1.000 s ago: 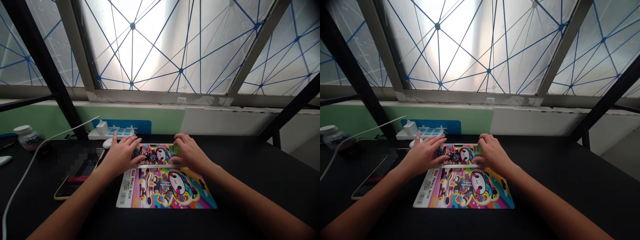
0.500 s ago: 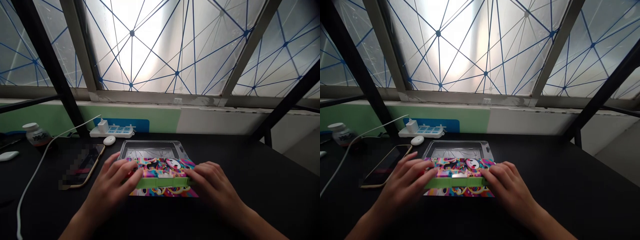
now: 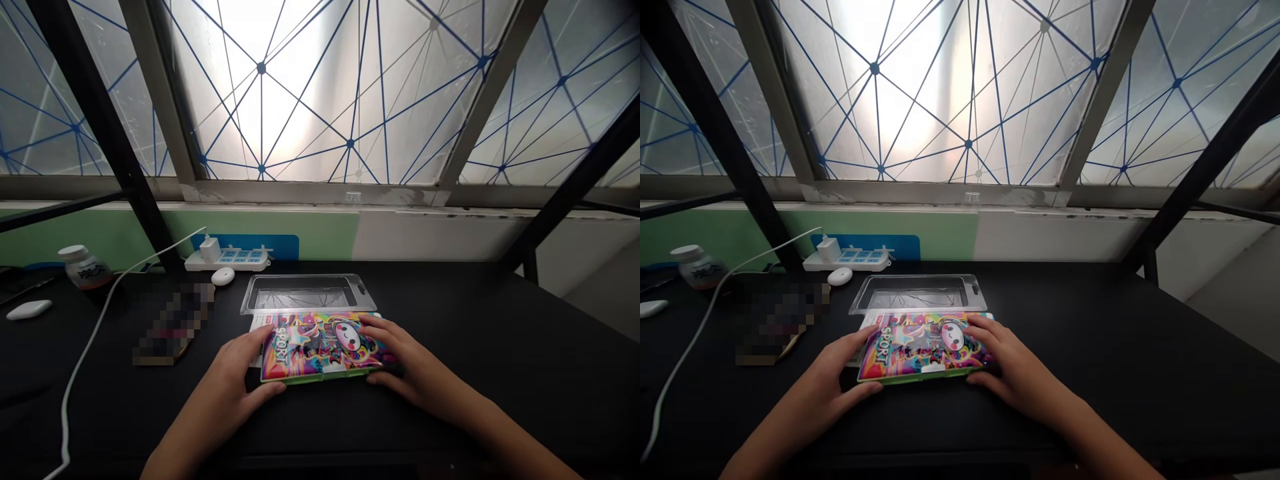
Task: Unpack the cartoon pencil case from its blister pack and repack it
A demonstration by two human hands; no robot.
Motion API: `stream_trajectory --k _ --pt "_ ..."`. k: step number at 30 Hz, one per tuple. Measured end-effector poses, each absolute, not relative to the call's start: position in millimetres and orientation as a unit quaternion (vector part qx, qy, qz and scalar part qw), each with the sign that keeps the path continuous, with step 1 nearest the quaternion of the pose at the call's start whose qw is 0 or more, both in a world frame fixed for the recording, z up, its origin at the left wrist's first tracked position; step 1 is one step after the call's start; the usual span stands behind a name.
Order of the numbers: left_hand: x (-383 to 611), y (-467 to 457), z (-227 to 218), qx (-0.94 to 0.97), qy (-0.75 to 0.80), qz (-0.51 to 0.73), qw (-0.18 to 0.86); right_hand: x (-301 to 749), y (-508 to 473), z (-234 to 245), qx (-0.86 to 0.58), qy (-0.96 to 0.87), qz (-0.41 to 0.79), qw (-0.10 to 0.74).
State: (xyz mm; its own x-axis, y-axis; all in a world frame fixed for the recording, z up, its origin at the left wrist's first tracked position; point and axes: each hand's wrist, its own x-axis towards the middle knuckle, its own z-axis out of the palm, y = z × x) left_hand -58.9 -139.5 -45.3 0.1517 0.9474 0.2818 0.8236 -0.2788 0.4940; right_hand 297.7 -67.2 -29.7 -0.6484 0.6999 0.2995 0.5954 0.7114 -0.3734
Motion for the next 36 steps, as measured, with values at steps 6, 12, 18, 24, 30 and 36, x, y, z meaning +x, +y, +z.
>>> stream_trajectory --k 6,12,18,24,30,36 --pt "-56.1 -139.1 -45.5 0.728 0.600 0.295 0.155 292.4 -39.3 10.4 -0.360 -0.886 0.228 0.183" --pt "-54.4 -144.7 -39.7 0.707 0.620 0.277 0.196 277.7 -9.8 13.5 -0.477 -0.768 0.291 0.314" --pt "-57.1 -143.9 -42.1 0.728 0.617 0.259 0.151 293.3 -33.7 -10.8 -0.446 -0.817 0.175 0.321" --pt "-58.8 -140.1 -37.1 0.704 0.638 0.276 0.144 317.9 -64.8 -34.6 -0.381 -0.870 0.206 0.235" --pt "-58.6 -135.9 -40.7 0.723 0.622 0.277 0.120 308.7 -64.7 -30.9 -0.460 -0.819 0.243 0.243" --pt "-56.8 -131.9 -45.1 0.746 0.604 0.256 0.115 292.1 -59.8 -16.1 -0.514 -0.744 0.369 0.213"
